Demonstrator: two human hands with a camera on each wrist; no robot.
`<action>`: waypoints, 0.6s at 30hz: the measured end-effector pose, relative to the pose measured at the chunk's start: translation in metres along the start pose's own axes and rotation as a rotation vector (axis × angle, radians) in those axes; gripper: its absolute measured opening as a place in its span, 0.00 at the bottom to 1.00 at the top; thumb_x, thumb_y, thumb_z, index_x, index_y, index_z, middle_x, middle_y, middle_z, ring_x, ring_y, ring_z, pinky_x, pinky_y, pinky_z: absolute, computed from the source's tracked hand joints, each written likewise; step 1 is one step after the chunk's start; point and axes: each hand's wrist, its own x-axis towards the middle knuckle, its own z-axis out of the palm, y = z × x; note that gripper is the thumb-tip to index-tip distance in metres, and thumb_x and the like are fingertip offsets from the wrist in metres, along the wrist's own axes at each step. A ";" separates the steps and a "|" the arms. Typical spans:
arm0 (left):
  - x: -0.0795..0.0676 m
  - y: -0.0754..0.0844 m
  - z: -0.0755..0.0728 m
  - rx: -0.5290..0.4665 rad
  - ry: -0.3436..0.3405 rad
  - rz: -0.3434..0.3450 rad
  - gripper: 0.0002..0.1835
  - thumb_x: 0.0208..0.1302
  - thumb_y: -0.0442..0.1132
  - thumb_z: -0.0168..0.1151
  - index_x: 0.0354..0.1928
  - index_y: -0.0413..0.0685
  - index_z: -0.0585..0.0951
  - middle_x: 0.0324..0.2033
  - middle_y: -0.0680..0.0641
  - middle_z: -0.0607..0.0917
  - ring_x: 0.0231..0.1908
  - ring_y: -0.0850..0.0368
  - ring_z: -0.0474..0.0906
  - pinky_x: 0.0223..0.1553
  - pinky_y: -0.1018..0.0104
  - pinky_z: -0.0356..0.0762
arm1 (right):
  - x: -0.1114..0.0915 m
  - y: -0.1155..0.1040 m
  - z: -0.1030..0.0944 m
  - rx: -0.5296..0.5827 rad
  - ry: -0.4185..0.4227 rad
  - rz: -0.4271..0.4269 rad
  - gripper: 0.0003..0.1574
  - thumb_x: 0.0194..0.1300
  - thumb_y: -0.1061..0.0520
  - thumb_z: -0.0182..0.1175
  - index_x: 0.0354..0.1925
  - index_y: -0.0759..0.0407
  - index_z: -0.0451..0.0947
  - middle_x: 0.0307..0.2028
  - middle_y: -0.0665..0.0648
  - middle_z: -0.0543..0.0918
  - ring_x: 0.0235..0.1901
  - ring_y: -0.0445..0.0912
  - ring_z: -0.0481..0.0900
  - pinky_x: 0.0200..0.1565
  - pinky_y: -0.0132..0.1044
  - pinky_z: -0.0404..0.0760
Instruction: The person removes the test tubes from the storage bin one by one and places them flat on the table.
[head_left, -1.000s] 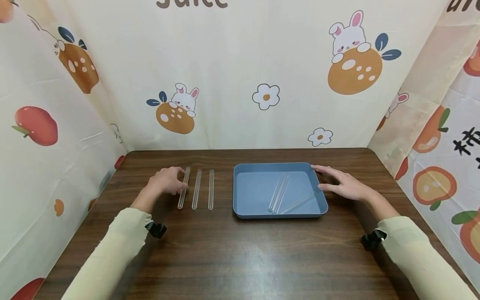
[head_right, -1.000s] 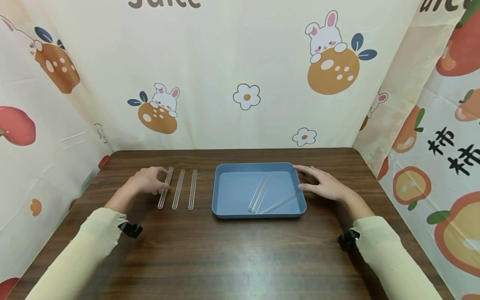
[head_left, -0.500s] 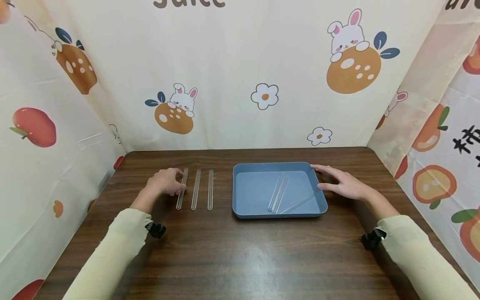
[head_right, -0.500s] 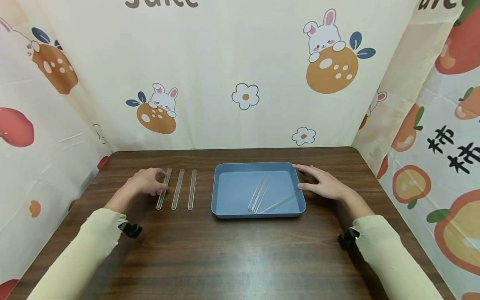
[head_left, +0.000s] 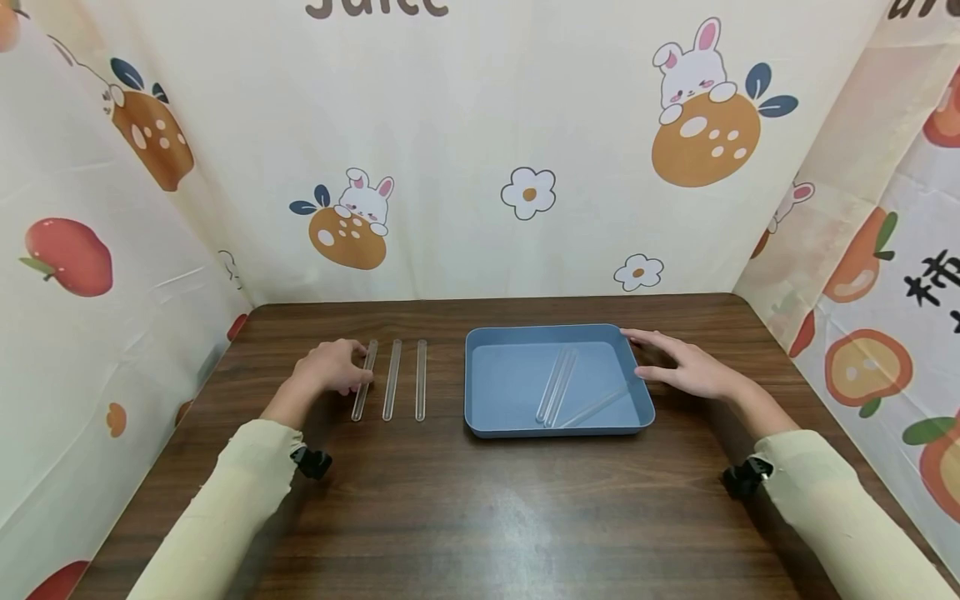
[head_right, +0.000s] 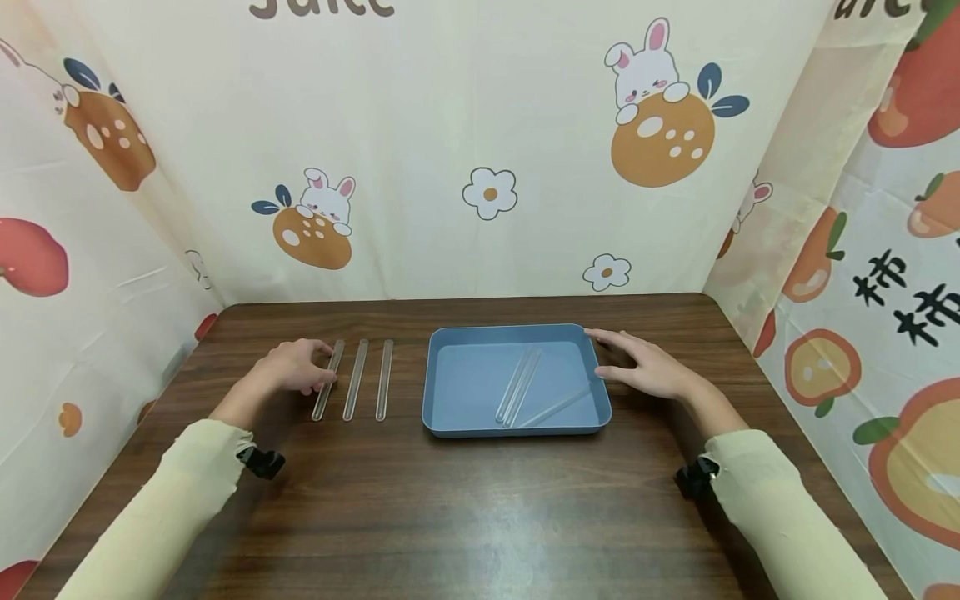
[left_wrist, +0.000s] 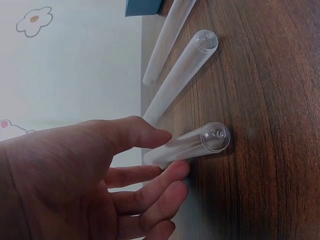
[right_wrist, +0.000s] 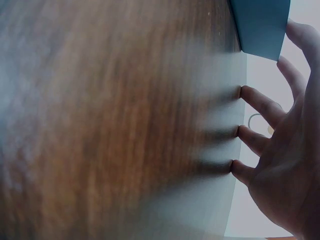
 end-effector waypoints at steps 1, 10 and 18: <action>0.000 0.000 0.000 0.002 0.002 0.001 0.35 0.79 0.50 0.67 0.78 0.38 0.75 0.29 0.50 0.90 0.31 0.55 0.86 0.38 0.58 0.73 | 0.000 0.000 0.000 -0.001 0.001 0.000 0.45 0.84 0.44 0.65 0.90 0.42 0.61 0.88 0.64 0.66 0.87 0.72 0.60 0.76 0.82 0.62; -0.001 -0.003 0.000 0.008 0.011 -0.001 0.36 0.78 0.51 0.67 0.78 0.37 0.75 0.31 0.49 0.91 0.31 0.55 0.87 0.35 0.60 0.73 | -0.001 0.000 0.001 -0.003 0.003 -0.003 0.45 0.84 0.44 0.64 0.90 0.42 0.60 0.88 0.65 0.65 0.87 0.73 0.59 0.76 0.82 0.62; -0.001 -0.006 0.000 0.006 0.011 -0.019 0.36 0.79 0.52 0.67 0.79 0.37 0.74 0.33 0.48 0.92 0.32 0.55 0.87 0.36 0.59 0.74 | 0.000 0.001 0.001 0.001 0.003 -0.003 0.45 0.84 0.44 0.65 0.90 0.42 0.61 0.88 0.64 0.66 0.87 0.74 0.58 0.77 0.82 0.61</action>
